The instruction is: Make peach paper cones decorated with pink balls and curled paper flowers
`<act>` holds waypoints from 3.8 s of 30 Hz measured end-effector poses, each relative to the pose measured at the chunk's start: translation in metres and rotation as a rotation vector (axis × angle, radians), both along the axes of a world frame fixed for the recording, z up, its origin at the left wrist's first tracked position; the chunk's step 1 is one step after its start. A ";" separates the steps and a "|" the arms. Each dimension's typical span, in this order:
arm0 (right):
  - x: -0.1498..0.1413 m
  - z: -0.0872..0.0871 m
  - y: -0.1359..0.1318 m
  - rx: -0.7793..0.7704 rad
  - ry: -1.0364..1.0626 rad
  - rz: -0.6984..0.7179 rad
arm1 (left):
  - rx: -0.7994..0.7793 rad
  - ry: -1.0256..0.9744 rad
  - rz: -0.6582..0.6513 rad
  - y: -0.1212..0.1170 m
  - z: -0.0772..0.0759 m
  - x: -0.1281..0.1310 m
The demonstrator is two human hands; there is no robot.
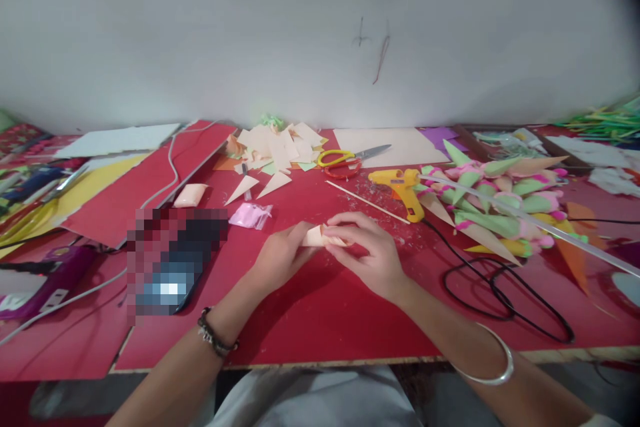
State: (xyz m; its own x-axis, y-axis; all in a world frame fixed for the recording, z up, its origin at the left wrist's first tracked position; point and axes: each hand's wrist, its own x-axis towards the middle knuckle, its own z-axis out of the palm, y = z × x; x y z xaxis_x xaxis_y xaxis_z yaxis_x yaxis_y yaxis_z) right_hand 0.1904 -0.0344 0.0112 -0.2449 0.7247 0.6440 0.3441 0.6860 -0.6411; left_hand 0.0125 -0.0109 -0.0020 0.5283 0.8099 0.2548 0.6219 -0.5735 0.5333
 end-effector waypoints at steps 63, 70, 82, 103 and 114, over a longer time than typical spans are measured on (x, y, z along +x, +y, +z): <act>0.006 -0.002 0.001 0.056 -0.098 0.023 | 0.307 0.219 -0.030 -0.003 0.000 0.002; 0.005 -0.006 0.001 0.062 -0.100 0.045 | 0.161 0.271 -0.023 -0.007 0.003 0.006; 0.001 -0.006 0.000 0.030 -0.101 0.023 | 0.119 0.215 -0.061 -0.010 0.004 0.009; -0.002 -0.013 -0.002 0.073 -0.186 0.023 | -0.005 0.314 -0.036 -0.010 0.003 0.015; -0.001 -0.005 -0.004 -0.144 0.080 0.038 | -0.308 -0.295 -0.231 -0.009 0.004 0.013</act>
